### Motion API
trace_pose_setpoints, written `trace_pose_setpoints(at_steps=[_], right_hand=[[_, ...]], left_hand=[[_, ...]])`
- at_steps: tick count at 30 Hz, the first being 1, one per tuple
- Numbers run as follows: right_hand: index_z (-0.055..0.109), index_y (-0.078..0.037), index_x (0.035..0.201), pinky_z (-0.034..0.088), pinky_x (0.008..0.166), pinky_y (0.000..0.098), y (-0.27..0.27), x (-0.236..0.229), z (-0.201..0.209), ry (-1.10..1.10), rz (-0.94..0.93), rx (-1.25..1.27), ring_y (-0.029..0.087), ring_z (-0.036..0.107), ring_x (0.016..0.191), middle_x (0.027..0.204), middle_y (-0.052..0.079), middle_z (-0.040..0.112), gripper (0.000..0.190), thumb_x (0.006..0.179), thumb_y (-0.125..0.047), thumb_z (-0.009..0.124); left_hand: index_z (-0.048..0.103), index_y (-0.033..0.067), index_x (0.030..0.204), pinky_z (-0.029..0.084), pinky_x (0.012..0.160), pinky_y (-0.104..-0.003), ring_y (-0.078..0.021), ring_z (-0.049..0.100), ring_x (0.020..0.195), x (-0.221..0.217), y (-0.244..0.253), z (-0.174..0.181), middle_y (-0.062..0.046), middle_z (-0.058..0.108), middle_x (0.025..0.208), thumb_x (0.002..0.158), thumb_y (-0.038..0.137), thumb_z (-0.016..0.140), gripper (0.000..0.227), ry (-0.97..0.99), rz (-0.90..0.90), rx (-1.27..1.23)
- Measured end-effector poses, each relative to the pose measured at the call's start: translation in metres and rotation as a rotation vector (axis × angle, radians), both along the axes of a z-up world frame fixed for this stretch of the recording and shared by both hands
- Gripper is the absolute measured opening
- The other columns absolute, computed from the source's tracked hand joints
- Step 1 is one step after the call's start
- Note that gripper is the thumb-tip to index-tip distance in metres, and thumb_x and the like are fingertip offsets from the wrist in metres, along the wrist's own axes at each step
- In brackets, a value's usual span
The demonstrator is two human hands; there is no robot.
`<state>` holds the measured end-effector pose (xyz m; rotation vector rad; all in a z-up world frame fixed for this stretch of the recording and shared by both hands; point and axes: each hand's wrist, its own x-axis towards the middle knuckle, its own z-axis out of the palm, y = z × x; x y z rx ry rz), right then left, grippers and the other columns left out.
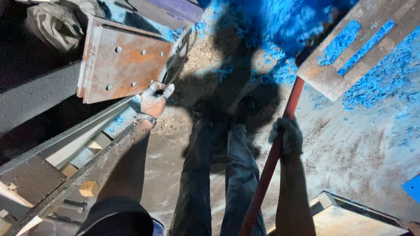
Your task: The person sweeps blue debris on a concrete floor using a broom, moving around stacked blue panels and a wooden board. They then pick up a black object and place it on a metal shelf.
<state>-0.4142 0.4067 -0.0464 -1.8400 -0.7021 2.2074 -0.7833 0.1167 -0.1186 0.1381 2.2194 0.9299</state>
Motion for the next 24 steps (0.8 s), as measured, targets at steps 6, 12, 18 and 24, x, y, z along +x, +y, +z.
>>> trace_pose_setpoints(at_steps=[6,12,18,24], right_hand=[[0.06,-0.02,0.133,0.045,0.041,0.0299,-0.058,-0.065,0.041,-0.274,0.375,-0.151,0.014,0.058,0.053,0.075,0.003,0.063,0.053,0.082,-0.012,0.072],[0.06,-0.01,0.133,0.051,0.053,0.0292,-0.024,-0.118,-0.053,-0.077,0.651,-0.172,0.014,0.061,0.062,0.082,0.004,0.066,0.047,0.088,-0.014,0.072],[0.057,-0.01,0.12,0.05,0.053,0.0325,0.115,-0.018,-0.1,-0.091,0.437,-0.134,0.017,0.058,0.061,0.081,0.004,0.062,0.028,0.094,-0.015,0.066],[0.055,-0.011,0.108,0.05,0.053,0.0358,0.168,0.085,-0.068,-0.023,0.123,-0.096,0.02,0.055,0.06,0.079,0.005,0.057,0.011,0.099,-0.015,0.06]], left_hand=[[0.073,0.0069,0.094,0.052,0.08,-0.029,-0.0131,0.065,0.08,0.005,0.004,0.009,-0.005,0.073,0.084,0.091,0.033,0.082,0.028,0.005,-0.03,-0.065],[0.072,0.0091,0.096,0.053,0.081,-0.03,-0.0138,0.067,0.082,0.006,0.0,0.002,-0.006,0.074,0.086,0.092,0.038,0.08,0.03,-0.023,-0.018,-0.008],[0.073,0.0097,0.095,0.052,0.078,-0.032,-0.0161,0.066,0.08,-0.002,-0.01,0.003,-0.006,0.072,0.084,0.092,0.037,0.081,0.028,0.097,-0.141,-0.069],[0.073,0.0107,0.097,0.053,0.076,-0.033,-0.0194,0.067,0.078,-0.008,-0.009,0.012,-0.007,0.071,0.082,0.092,0.039,0.08,0.029,0.066,-0.175,-0.116]])
